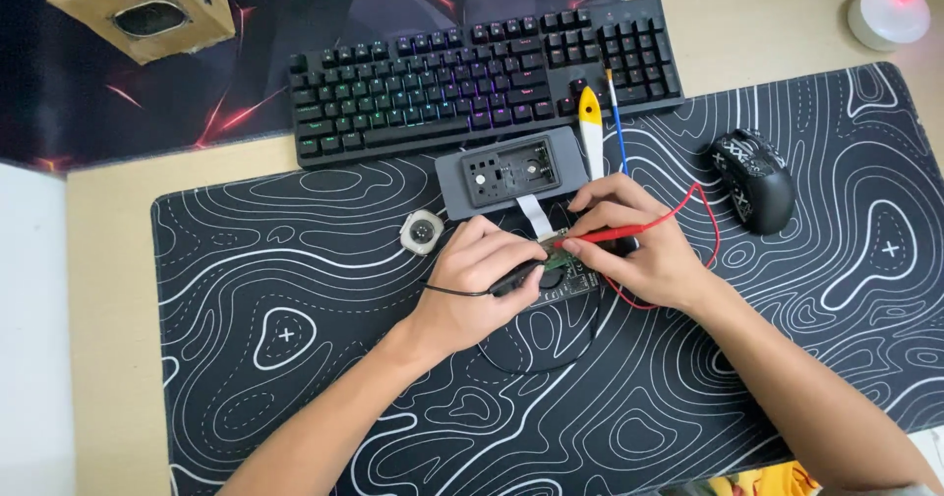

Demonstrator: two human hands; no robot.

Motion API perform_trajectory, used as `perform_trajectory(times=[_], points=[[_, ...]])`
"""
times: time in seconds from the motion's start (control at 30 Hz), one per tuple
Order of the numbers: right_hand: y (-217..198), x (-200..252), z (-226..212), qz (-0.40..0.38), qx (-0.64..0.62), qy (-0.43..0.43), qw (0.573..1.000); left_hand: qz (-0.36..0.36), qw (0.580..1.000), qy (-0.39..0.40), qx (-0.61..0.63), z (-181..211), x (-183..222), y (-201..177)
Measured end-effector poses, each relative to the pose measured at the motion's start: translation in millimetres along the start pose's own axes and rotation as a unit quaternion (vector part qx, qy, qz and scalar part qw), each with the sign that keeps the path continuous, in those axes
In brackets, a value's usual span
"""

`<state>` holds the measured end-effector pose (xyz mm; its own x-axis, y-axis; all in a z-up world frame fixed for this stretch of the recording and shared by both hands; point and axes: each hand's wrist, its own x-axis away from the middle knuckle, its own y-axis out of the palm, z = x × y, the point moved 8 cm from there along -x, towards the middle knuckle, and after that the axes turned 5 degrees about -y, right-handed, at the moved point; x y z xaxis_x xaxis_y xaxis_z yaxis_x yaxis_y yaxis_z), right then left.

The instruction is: Testing a circuit board using multimeter probes on a repair bench

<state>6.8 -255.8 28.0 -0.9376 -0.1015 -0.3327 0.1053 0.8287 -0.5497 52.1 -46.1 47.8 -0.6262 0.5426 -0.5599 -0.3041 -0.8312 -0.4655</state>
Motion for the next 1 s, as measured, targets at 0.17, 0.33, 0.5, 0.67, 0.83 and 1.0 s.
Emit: perform_trajectory(times=[0.17, 0.33, 0.5, 0.67, 0.83, 1.0], points=[[-1.3, -0.6, -3.5, 0.008, -0.007, -0.007, 1.000, -0.002, 1.000, -0.010, 0.006, 0.7, 0.3, -2.1], [1.3, -0.3, 1.2, 0.010, -0.013, -0.017, 1.000, 0.002, 1.000, -0.008, 0.016, 0.6, -3.6, 0.8], [1.8, -0.4, -2.2, 0.006, -0.015, -0.020, 1.000, 0.000, 1.000, -0.006, 0.010, -0.2, 2.4, -3.3], [2.3, 0.1, 1.9, 0.002, -0.023, -0.015, 1.000, 0.007, 1.000, -0.009, 0.008, -2.0, 4.0, -1.8], [1.7, -2.4, -4.0, -0.003, -0.019, -0.018, 1.000, 0.004, 1.000, -0.003, 0.005, 0.5, 4.4, -4.3], [3.2, -0.9, -6.0, 0.005, -0.021, -0.016, 1.000, 0.006, 1.000, -0.016, 0.004, 0.9, 6.1, -7.9]])
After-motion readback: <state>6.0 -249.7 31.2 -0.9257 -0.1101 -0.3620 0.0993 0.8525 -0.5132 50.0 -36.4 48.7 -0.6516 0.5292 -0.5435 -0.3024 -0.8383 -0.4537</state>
